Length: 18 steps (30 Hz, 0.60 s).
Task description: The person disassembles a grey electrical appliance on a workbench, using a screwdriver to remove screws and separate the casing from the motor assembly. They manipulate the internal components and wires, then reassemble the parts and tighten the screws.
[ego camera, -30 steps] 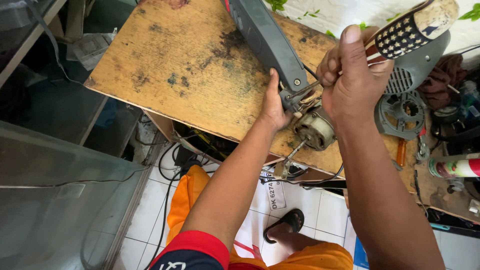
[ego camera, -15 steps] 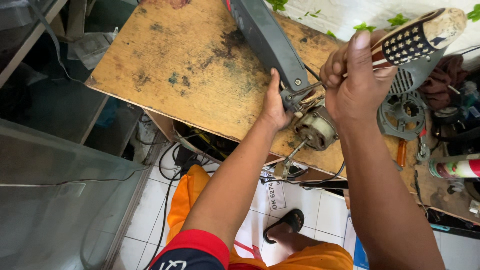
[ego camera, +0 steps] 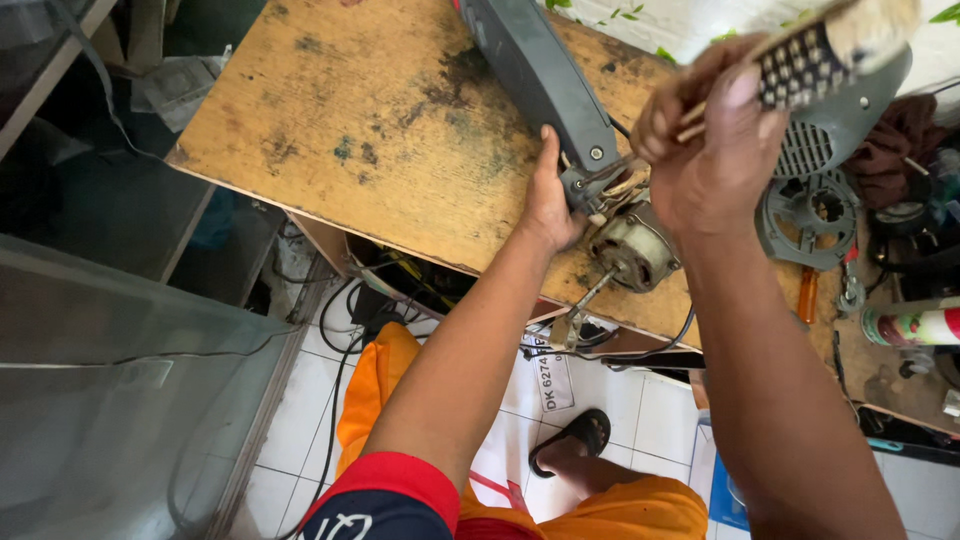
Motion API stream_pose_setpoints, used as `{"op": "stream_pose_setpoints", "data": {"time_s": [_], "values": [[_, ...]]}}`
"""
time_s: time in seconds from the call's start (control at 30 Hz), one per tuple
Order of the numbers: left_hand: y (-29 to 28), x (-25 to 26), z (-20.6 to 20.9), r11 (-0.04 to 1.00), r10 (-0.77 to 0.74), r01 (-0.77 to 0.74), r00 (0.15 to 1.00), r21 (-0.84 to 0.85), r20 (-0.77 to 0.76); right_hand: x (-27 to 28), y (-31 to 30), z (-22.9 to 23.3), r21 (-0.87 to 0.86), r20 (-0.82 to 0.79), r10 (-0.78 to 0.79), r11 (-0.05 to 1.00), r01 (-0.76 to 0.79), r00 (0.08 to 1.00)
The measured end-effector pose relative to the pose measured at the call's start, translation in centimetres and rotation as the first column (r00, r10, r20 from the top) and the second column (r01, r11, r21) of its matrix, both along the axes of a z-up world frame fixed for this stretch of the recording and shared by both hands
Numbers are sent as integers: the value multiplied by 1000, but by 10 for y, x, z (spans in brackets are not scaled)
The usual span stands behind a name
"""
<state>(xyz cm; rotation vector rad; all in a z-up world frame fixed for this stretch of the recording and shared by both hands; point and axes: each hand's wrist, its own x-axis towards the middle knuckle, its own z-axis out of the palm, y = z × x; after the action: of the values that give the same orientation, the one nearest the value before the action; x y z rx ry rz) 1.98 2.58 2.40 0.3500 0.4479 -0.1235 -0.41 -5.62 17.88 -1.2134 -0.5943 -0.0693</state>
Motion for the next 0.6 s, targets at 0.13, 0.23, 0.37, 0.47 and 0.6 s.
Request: {"op": "stream_pose_setpoints", "data": {"time_s": [0.13,0.23,0.37,0.47,0.6], "values": [[-2,5,-8,1000,13,-13,1000,-28,16,-10,-3,17,-305,335,-52,939,160,941],[0,5,-8,999,9,-8,1000,-47,17,-22,-5,36,-550,472,-76,753,360,878],[-2,5,-7,997,16,-14,999,-72,29,-8,-27,35,-463,754,-70,647,605,653],[-4,9,-12,996,32,-21,992,-88,118,1,-52,17,-489,810,-163,341,803,563],[-7,6,-13,992,13,9,985,-124,172,-6,-51,20,-485,795,-167,404,776,584]]}}
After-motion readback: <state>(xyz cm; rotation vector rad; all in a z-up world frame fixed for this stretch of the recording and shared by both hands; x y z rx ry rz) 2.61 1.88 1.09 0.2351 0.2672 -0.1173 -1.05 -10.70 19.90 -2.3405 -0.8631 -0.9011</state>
